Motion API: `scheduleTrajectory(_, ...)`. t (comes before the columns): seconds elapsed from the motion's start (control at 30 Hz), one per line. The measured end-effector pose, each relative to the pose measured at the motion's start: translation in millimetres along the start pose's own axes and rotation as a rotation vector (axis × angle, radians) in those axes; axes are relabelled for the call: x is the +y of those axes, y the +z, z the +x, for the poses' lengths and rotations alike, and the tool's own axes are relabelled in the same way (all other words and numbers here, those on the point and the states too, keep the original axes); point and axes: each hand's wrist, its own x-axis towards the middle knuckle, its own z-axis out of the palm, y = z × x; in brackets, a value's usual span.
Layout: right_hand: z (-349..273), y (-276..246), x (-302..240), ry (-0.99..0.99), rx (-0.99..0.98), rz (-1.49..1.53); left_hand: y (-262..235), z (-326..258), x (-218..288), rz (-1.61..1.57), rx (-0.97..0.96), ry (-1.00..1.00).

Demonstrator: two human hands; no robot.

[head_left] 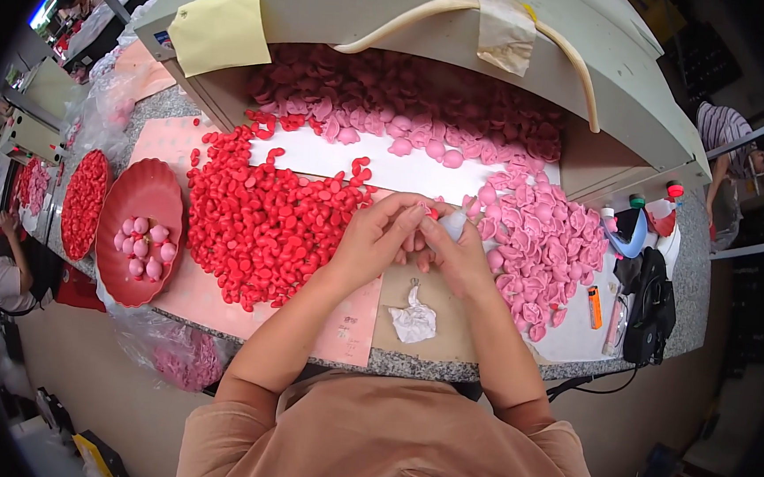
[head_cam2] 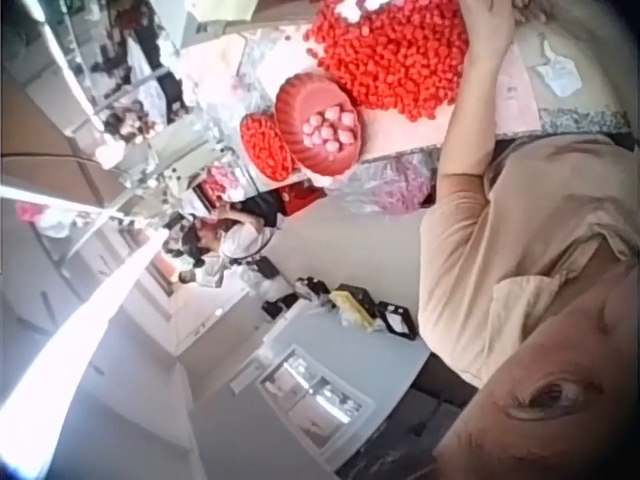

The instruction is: Assembling small pink and red plastic components at a factory workbench using a manual applicator tool.

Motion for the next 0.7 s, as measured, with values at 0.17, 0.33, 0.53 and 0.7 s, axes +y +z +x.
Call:
scheduleTrajectory(0.17, 1.4, 7.1, -0.2, -0.053, 0.022, 0.041, 0.8, 2.2, -0.2, 0.047, 0.005, 0.046)
scheduleTrajectory(0.33, -1.2, 17.2, -5.8, -0.114, 0.056, 0.118, 1.2, 2.3, 2.7, -0.188, -0.027, 0.016)
scheduleTrajectory(0.53, -4.6, 15.2, 0.1, -0.122, 0.082, 0.034, -0.7, -0.8, 3.7, -0.190, -0.058, -0.027)
scheduleTrajectory(0.7, -4.3, -1.4, -10.6, -0.020, 0.112, -0.056, 2.9, 0.6, -0.2, -0.067, -0.019, -0.035)
